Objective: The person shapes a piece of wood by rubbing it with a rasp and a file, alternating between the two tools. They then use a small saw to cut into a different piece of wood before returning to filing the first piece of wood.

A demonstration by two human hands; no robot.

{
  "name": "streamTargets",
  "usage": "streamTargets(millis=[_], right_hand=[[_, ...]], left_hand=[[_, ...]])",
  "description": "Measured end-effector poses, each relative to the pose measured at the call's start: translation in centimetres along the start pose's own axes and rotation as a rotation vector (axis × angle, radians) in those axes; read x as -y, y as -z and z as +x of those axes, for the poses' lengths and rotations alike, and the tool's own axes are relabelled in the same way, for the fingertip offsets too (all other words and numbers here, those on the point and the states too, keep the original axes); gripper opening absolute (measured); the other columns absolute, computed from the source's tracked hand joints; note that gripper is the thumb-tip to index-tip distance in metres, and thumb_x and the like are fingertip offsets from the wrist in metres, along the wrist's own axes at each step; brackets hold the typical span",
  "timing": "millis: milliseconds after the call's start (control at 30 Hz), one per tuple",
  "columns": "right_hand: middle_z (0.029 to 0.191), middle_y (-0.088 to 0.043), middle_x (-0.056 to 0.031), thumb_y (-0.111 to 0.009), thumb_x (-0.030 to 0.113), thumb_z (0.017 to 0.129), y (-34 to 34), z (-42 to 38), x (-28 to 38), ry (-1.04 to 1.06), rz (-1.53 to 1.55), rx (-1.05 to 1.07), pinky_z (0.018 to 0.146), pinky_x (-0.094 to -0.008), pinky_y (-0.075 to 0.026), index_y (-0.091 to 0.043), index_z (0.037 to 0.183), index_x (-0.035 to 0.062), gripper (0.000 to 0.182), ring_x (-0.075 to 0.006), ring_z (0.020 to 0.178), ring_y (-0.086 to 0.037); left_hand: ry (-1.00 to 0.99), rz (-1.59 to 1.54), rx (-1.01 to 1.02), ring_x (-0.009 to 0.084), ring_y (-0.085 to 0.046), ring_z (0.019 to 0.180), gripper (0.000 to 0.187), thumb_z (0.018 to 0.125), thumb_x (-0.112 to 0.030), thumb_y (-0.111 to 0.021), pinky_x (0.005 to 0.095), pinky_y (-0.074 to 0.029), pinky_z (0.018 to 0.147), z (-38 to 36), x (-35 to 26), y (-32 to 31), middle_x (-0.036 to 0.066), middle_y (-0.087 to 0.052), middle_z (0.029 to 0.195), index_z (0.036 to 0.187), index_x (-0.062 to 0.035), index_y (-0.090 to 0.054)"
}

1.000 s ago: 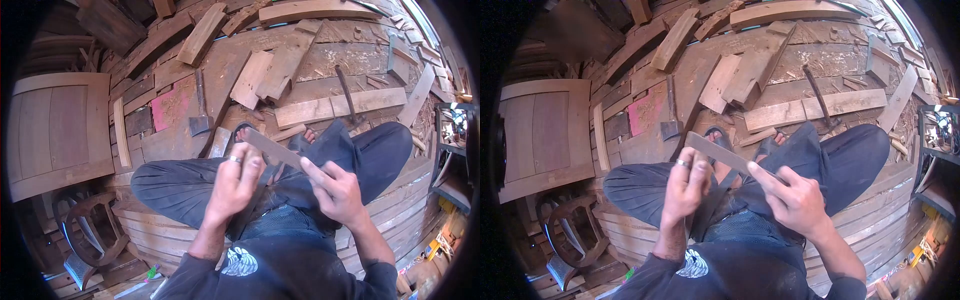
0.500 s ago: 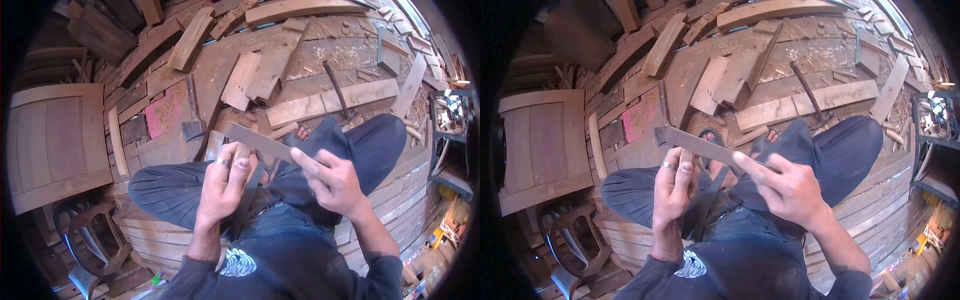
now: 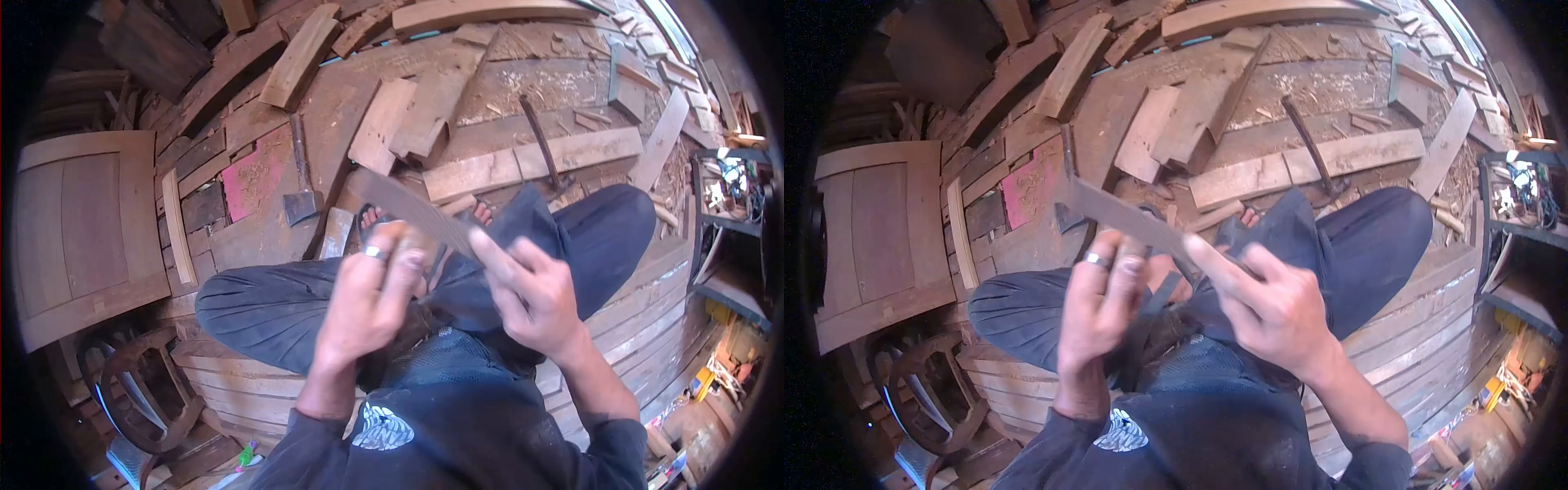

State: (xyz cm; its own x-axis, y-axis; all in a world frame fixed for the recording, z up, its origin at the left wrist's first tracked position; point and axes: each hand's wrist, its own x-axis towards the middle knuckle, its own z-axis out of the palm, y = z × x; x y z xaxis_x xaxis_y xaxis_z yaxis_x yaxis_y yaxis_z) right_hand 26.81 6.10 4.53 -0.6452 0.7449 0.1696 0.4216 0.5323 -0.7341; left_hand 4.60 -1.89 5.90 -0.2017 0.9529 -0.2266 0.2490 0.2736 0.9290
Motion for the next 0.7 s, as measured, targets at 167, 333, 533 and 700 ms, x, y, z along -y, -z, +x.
streamTargets(millis=[167, 333, 533, 700], right_hand=[[0.100, -0.075, -0.0176, -0.059, 0.004, 0.103, 3.2, -1.5, -7.0, -0.372, -0.068, -0.260, 0.078, -0.0333, -0.053, -0.063, 0.145, 0.0026, 0.042, -0.0173, 0.081, -0.066], [0.085, -0.064, -0.0060, -0.058, -0.001, 0.100, 4.3, 0.3, -2.9, -0.101, 0.103, -0.231, 0.062, -0.0315, -0.046, -0.058, 0.148, -0.0006, 0.049, -0.0124, 0.067, -0.051], [0.070, -0.053, -0.0055, -0.072, -0.002, 0.087, -0.1, 2.0, 0.8, 0.105, 0.107, -0.029, 0.053, -0.0360, -0.049, -0.068, 0.142, 0.0126, 0.058, -0.0203, 0.056, -0.054], [0.069, -0.050, -0.0053, -0.070, -0.001, 0.085, -1.5, 0.5, -0.6, 0.103, 0.083, 0.010, 0.054, -0.0372, -0.051, -0.068, 0.143, 0.0148, 0.060, -0.0214, 0.056, -0.055]], left_hand=[[-0.001, -0.136, -0.065, 0.0035, -0.042, 0.055, 0.031, 0.112, -0.025, -0.051, 0.0221, -0.033, 0.050, -1.1, 0.7, 2.0, -0.004, -0.050, 0.070, 0.126, 0.0016, -0.060], [-0.047, -0.108, -0.045, 0.0053, -0.041, 0.066, 0.033, 0.113, -0.025, -0.048, 0.0239, -0.034, 0.062, -0.3, 1.1, 1.9, -0.004, -0.049, 0.073, 0.125, 0.0023, -0.061], [-0.073, -0.066, -0.071, 0.0057, -0.040, 0.064, 0.035, 0.114, -0.027, -0.046, 0.0239, -0.033, 0.060, -0.2, 1.1, 1.9, -0.004, -0.048, 0.073, 0.120, 0.0036, -0.061], [-0.019, -0.120, -0.074, 0.0053, -0.040, 0.063, 0.036, 0.114, -0.028, -0.043, 0.0239, -0.032, 0.057, -0.1, 0.5, 3.9, -0.004, -0.047, 0.073, 0.120, 0.0021, -0.061]])
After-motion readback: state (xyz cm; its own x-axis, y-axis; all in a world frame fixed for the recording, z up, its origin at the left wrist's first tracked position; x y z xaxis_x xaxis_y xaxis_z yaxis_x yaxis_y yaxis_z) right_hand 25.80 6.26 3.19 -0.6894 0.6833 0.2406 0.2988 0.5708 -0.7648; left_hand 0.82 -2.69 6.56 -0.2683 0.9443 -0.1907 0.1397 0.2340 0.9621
